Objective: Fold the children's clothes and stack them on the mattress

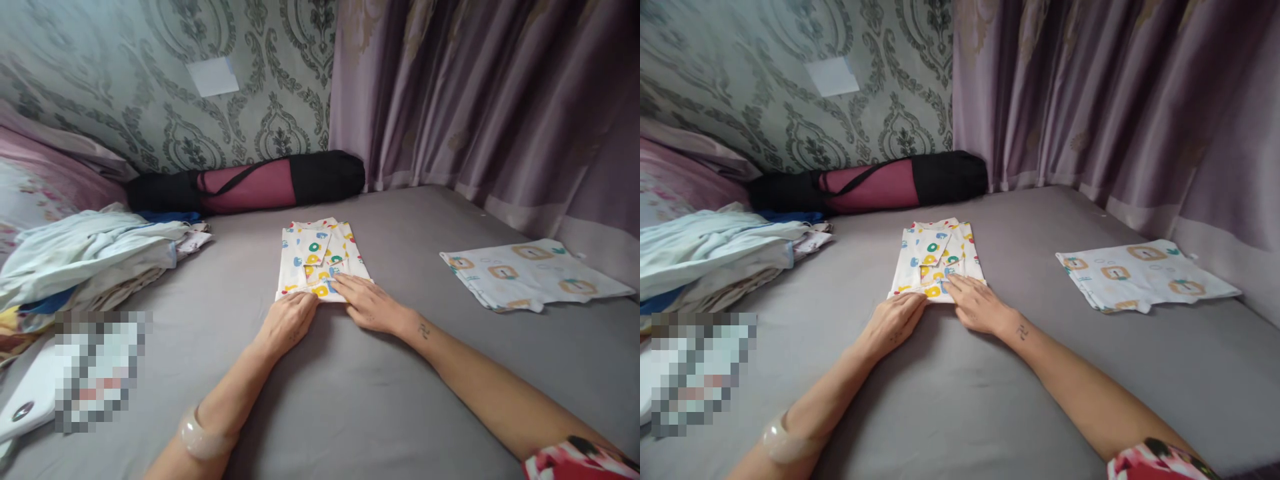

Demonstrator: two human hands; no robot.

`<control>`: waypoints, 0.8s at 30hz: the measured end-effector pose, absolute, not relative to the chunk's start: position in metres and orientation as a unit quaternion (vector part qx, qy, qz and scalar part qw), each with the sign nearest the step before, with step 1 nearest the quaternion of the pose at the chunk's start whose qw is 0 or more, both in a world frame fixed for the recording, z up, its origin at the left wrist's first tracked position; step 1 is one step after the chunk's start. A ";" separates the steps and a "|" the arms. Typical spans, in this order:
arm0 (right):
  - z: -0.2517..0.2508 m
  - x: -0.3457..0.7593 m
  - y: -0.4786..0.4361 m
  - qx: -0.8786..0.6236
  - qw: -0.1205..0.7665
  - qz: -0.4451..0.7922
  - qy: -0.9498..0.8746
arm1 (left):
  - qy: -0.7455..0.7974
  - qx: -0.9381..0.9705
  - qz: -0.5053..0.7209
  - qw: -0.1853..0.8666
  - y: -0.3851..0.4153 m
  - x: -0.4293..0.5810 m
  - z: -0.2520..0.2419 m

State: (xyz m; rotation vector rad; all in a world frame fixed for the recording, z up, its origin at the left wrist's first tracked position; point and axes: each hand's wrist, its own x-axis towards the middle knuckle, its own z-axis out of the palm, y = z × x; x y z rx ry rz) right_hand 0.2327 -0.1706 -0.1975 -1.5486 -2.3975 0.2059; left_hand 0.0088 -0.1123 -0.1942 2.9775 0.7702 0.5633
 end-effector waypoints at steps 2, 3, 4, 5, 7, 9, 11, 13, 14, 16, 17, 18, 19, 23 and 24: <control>-0.201 0.243 -0.167 -0.534 0.153 0.067 -0.829 | 0.247 0.952 0.178 0.009 -0.111 0.007 -0.195; -0.203 0.248 -0.165 -0.535 0.158 0.066 -0.827 | 0.244 0.953 0.178 0.007 -0.111 0.006 -0.196; -0.205 0.253 -0.163 -0.538 0.162 0.066 -0.825 | 0.241 0.954 0.177 0.003 -0.110 0.004 -0.197; -0.205 0.258 -0.162 -0.540 0.162 0.067 -0.823 | 0.241 0.955 0.174 -0.002 -0.108 0.002 -0.197; -0.203 0.265 -0.161 -0.546 0.155 0.074 -0.820 | 0.249 0.956 0.158 -0.007 -0.105 -0.003 -0.198; -0.198 0.270 -0.162 -0.551 0.144 0.090 -0.817 | 0.268 0.953 0.138 -0.005 -0.101 -0.010 -0.198; -0.190 0.273 -0.163 -0.559 0.132 0.105 -0.812 | 0.294 0.947 0.129 0.002 -0.097 -0.015 -0.197; -0.180 0.274 -0.164 -0.571 0.118 0.114 -0.805 | 0.313 0.940 0.133 0.010 -0.094 -0.021 -0.196; -0.175 0.274 -0.165 -0.574 0.112 0.116 -0.802 | 0.317 0.938 0.139 0.014 -0.093 -0.024 -0.195; -0.164 0.274 -0.167 -0.576 0.104 0.118 -0.802 | 0.309 0.938 0.156 0.022 -0.091 -0.029 -0.191; -0.158 0.273 -0.169 -0.575 0.101 0.119 -0.803 | 0.301 0.939 0.165 0.024 -0.091 -0.031 -0.188; -0.152 0.273 -0.171 -0.574 0.097 0.121 -0.804 | 0.294 0.940 0.172 0.028 -0.091 -0.034 -0.184; -0.146 0.272 -0.174 -0.574 0.090 0.123 -0.805 | 0.291 0.940 0.173 0.035 -0.092 -0.037 -0.178; -0.120 0.267 -0.192 -0.546 0.072 0.150 -0.821 | 0.294 0.940 0.119 0.128 -0.102 -0.049 -0.143; -0.113 0.266 -0.199 -0.530 0.069 0.163 -0.830 | 0.290 0.938 0.098 0.162 -0.107 -0.053 -0.134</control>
